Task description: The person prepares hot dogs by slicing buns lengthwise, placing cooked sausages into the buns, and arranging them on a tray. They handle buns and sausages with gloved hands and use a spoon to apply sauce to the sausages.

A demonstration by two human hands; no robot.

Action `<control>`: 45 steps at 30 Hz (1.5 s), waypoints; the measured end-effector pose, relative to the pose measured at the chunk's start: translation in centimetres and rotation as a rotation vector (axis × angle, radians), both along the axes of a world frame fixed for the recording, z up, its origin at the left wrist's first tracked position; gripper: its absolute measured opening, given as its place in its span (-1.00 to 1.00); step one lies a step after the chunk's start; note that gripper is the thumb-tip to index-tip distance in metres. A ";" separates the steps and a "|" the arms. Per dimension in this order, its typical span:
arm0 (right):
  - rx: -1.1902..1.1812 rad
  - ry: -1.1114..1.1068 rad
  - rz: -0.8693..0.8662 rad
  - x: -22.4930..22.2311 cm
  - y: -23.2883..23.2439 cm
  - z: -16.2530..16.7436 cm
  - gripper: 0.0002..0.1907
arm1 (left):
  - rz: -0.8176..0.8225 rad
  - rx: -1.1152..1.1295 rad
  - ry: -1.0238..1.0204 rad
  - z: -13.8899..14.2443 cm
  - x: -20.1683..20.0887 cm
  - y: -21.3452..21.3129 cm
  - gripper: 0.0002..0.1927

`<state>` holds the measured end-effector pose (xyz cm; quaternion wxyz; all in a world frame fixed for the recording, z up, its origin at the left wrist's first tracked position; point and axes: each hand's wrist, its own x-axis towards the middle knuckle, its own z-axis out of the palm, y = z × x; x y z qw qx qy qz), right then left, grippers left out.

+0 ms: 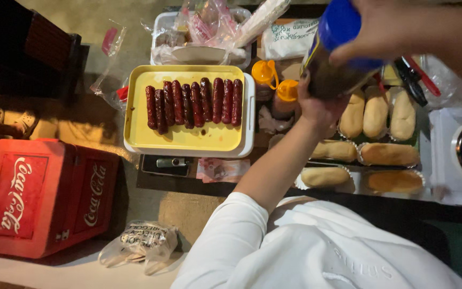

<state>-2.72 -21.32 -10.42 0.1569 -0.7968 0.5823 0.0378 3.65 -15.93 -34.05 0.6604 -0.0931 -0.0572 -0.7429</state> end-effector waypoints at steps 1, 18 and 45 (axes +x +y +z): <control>0.090 -0.119 -0.042 -0.5 -1.2 -0.8 0.14 | -0.009 0.027 -0.026 0.3 0.2 -0.4 -0.22; -0.260 0.016 0.087 5.5 -13.6 -14.3 0.27 | 0.531 0.221 -0.782 11.8 18.2 20.8 -0.19; 0.124 0.094 -0.077 8.7 -16.0 -25.1 0.50 | 0.846 0.222 -0.909 11.6 31.4 20.9 -0.34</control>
